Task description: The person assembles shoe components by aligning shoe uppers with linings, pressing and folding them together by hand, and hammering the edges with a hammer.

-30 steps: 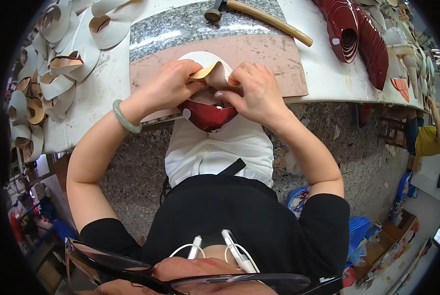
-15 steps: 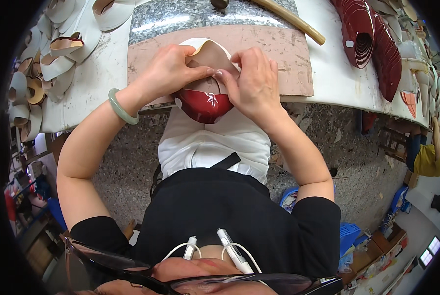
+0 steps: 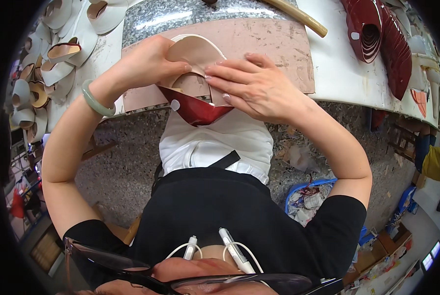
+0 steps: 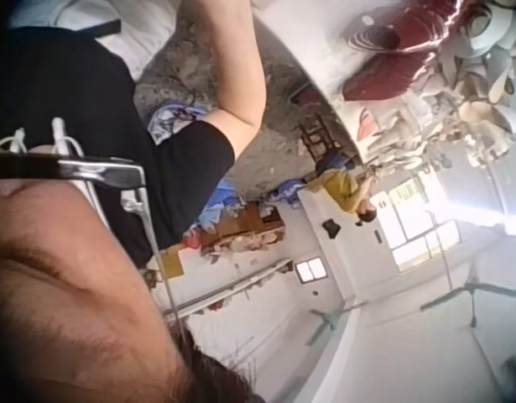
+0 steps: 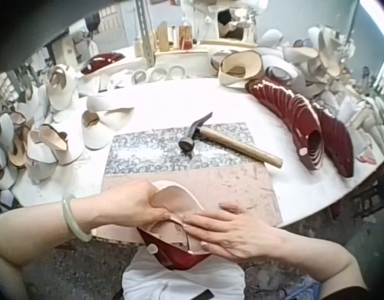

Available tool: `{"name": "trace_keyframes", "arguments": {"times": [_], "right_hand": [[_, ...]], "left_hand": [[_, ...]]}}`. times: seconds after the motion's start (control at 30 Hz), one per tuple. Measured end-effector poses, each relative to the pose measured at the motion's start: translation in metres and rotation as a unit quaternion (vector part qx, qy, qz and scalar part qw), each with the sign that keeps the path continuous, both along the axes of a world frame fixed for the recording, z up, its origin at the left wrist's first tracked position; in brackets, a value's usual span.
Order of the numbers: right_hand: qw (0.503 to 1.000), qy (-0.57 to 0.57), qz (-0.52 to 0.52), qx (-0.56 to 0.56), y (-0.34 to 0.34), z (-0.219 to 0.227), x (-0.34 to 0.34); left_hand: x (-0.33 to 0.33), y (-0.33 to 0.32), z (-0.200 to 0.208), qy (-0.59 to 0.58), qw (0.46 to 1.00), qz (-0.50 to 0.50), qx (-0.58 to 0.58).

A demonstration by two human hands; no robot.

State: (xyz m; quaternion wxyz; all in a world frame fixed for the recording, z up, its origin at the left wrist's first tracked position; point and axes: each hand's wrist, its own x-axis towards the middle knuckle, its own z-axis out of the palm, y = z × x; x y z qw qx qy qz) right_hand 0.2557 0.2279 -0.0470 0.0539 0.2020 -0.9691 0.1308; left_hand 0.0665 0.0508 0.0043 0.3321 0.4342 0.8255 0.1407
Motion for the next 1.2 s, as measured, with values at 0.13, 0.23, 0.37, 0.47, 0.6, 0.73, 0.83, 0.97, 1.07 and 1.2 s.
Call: {"name": "trace_keyframes", "arguments": {"times": [0.13,0.23,0.37,0.47,0.6,0.73,0.83,0.97,1.07,1.2], "right_hand": [[1.000,0.012,-0.006,-0.005,-0.002,0.004,-0.017],[0.998,0.037,0.009,-0.043,-0.002,0.004,-0.030],[0.999,0.008,-0.012,-0.043,0.012,0.002,-0.045],[0.996,0.065,-0.064,0.006,0.012,0.004,-0.048],[0.981,0.169,0.064,-0.070,-0.001,0.009,-0.044],[0.977,0.054,0.134,-0.156,0.000,-0.011,-0.051],[0.982,0.039,0.106,-0.151,0.001,-0.008,-0.053],[0.985,0.030,0.101,-0.140,-0.004,0.001,-0.067],[0.982,-0.007,0.106,-0.157,-0.003,0.006,-0.078],[0.976,-0.002,0.110,-0.187,-0.001,-0.001,-0.086]], "left_hand": [[0.002,0.002,-0.002,0.060,0.998,-0.003,-0.013],[0.004,-0.003,-0.006,0.108,0.993,-0.025,0.032],[0.002,-0.009,0.004,0.155,0.987,-0.041,0.021],[-0.005,-0.018,0.007,0.030,0.999,-0.021,-0.025],[-0.006,-0.016,0.010,0.091,0.991,-0.091,0.024],[-0.022,-0.004,0.016,0.023,0.997,-0.071,-0.031],[-0.030,-0.001,0.014,-0.042,0.996,-0.049,-0.058],[-0.027,-0.002,0.009,0.008,0.997,-0.030,-0.070],[-0.021,-0.006,0.003,0.094,0.994,-0.043,-0.040],[-0.011,-0.020,0.007,0.117,0.993,-0.015,0.009]]}}
